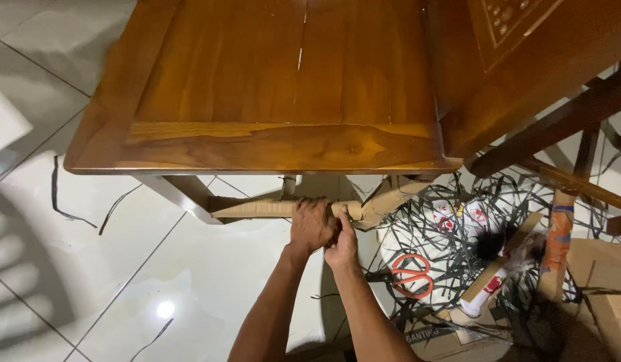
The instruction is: The person wraps a wooden chair leg with cardboard and secures it with string.
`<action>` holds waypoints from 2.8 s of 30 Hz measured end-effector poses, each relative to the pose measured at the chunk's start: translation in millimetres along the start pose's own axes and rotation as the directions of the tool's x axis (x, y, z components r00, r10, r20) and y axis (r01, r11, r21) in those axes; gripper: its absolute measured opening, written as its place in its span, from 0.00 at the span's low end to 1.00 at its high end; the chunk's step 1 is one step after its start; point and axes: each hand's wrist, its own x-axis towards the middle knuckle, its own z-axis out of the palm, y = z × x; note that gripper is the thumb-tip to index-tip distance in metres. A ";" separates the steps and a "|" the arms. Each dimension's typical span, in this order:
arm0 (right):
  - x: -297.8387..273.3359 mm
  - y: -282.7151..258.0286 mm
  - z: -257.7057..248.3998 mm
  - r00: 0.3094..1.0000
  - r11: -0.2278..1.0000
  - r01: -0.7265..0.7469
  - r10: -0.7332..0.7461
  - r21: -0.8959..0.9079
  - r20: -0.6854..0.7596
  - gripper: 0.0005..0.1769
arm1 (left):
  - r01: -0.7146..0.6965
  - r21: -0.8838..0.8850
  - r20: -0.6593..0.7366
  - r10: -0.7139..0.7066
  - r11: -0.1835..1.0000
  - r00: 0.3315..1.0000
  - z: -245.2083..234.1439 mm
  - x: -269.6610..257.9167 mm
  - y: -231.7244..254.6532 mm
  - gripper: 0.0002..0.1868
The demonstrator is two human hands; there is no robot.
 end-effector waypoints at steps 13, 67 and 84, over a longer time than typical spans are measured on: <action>23.3 2.7 -13.1 0.995 0.998 0.022 -0.027 -0.051 -0.097 0.26 | 0.412 -0.191 0.113 -0.397 0.891 0.911 -80.9 10.5 60.7 0.21; 22.9 -20.7 -39.8 0.980 0.924 0.132 -0.175 -0.358 -0.091 0.04 | 0.450 -0.344 0.093 -0.447 0.824 0.890 -48.3 34.5 51.3 0.30; -15.9 -28.6 -16.7 0.948 0.834 0.189 -0.292 -0.519 -0.125 0.12 | 0.367 -0.495 0.013 -0.416 0.787 0.909 -42.0 22.4 45.2 0.30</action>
